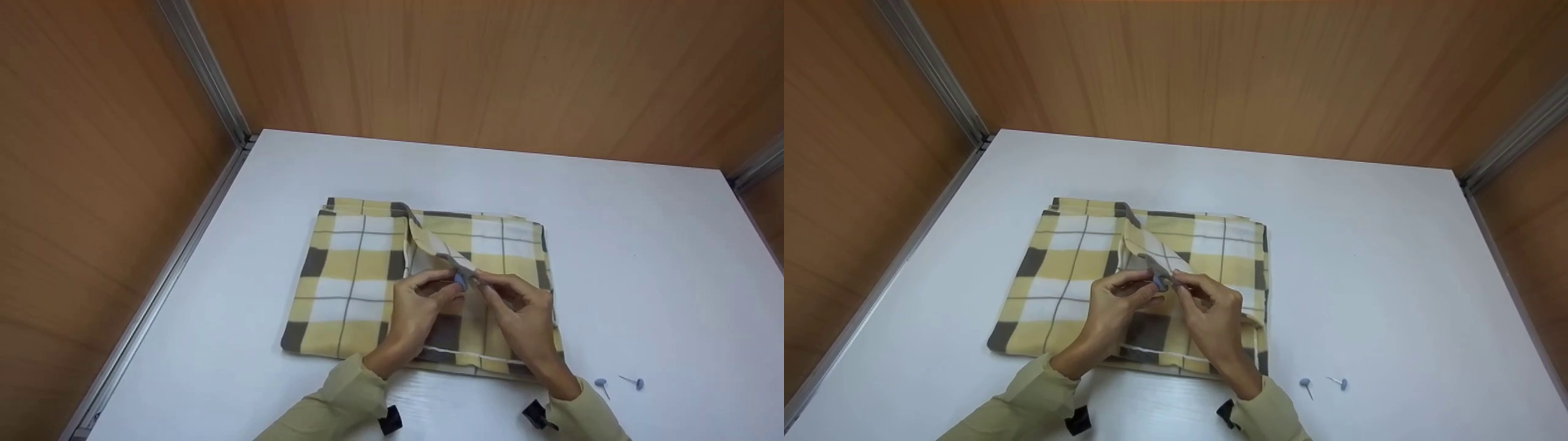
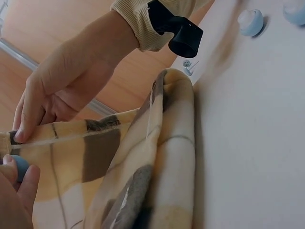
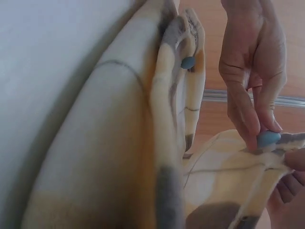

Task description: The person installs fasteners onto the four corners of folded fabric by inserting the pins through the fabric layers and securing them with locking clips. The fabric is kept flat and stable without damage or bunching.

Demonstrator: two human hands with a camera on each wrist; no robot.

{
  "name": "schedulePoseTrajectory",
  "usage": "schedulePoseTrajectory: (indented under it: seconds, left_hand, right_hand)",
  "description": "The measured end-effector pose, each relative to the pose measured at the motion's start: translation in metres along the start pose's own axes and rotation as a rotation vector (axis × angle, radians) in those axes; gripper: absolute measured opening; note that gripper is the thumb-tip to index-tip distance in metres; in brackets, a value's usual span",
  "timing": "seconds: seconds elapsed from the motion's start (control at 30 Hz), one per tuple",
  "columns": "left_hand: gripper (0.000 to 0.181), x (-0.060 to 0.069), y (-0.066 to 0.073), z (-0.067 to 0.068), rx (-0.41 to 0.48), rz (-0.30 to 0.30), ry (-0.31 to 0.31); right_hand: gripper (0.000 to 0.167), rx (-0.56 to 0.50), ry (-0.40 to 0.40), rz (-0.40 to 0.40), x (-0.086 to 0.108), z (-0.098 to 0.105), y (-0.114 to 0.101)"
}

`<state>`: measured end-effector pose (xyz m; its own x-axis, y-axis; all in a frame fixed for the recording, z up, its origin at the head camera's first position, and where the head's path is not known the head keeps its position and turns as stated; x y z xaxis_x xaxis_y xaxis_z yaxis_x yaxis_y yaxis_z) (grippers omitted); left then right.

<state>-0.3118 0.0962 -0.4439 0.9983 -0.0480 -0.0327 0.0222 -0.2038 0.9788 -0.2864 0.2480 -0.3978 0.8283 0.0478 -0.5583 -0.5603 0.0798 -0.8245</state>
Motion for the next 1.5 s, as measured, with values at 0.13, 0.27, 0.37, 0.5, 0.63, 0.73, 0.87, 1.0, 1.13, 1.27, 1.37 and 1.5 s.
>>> schedulePoseTrajectory:
  seconds: [0.13, 0.27, 0.37, 0.5, 0.63, 0.73, 0.87, 1.0, 1.13, 1.27, 1.37, 1.5]
  left_hand:
    - [0.02, 0.0, -0.001, 0.002, -0.055, -0.004, 0.013]
    - [0.019, -0.001, -0.002, 0.004, -0.12, 0.0, 0.031]
    - [0.019, -0.002, -0.002, 0.004, -0.11, 0.016, 0.03]
    - [0.021, -0.004, -0.001, 0.001, -0.045, 0.029, -0.023]
    - [0.024, -0.005, 0.004, 0.001, -0.042, 0.04, -0.074]
    - [0.023, -0.006, 0.007, 0.004, -0.093, 0.031, -0.127]
    - [0.017, -0.007, 0.014, 0.01, -0.192, 0.013, -0.214]
    - [0.023, -0.005, 0.021, 0.016, -0.165, 0.062, -0.279]
    - [0.031, -0.001, 0.026, 0.022, -0.157, 0.096, -0.314]
    - [0.027, 0.003, 0.027, 0.028, -0.198, 0.121, -0.316]
    - [0.024, 0.007, 0.027, 0.035, -0.246, 0.163, -0.302]
    - [0.022, 0.013, 0.028, 0.047, -0.27, 0.191, -0.28]
  right_hand:
    - [0.019, -0.017, -0.011, -0.011, 0.001, 0.0, 0.003]
    - [0.017, -0.015, -0.025, -0.032, 0.001, 0.0, 0.003]
    - [0.017, -0.01, -0.033, -0.058, 0.0, 0.001, 0.003]
    - [0.018, -0.011, -0.023, -0.051, -0.002, 0.004, 0.004]
    - [0.02, -0.016, -0.017, -0.022, -0.002, 0.005, 0.003]
    - [0.021, -0.038, -0.026, 0.0, -0.001, 0.003, 0.002]
    - [0.023, -0.053, -0.033, 0.048, 0.001, -0.002, -0.001]
    - [0.023, -0.018, -0.065, 0.101, 0.002, -0.007, -0.007]
    - [0.024, 0.0, -0.117, 0.128, 0.005, -0.014, -0.012]
    - [0.026, 0.021, -0.16, 0.141, 0.007, -0.016, -0.016]
    - [0.028, 0.058, -0.183, 0.153, 0.009, -0.016, -0.018]
    - [0.031, 0.1, -0.196, 0.156, 0.01, -0.011, -0.021]
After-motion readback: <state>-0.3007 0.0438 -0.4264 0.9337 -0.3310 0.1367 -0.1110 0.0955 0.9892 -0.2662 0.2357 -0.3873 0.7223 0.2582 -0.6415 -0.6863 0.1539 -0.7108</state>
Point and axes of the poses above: each hand's wrist, its own x-axis away from the middle knuckle, its own z-axis out of the back of the hand, y = z × x, the point moved 3 cm from there along -x, towards the middle knuckle, and after that the axes turned 8 degrees about -x, right-handed, at the moved point
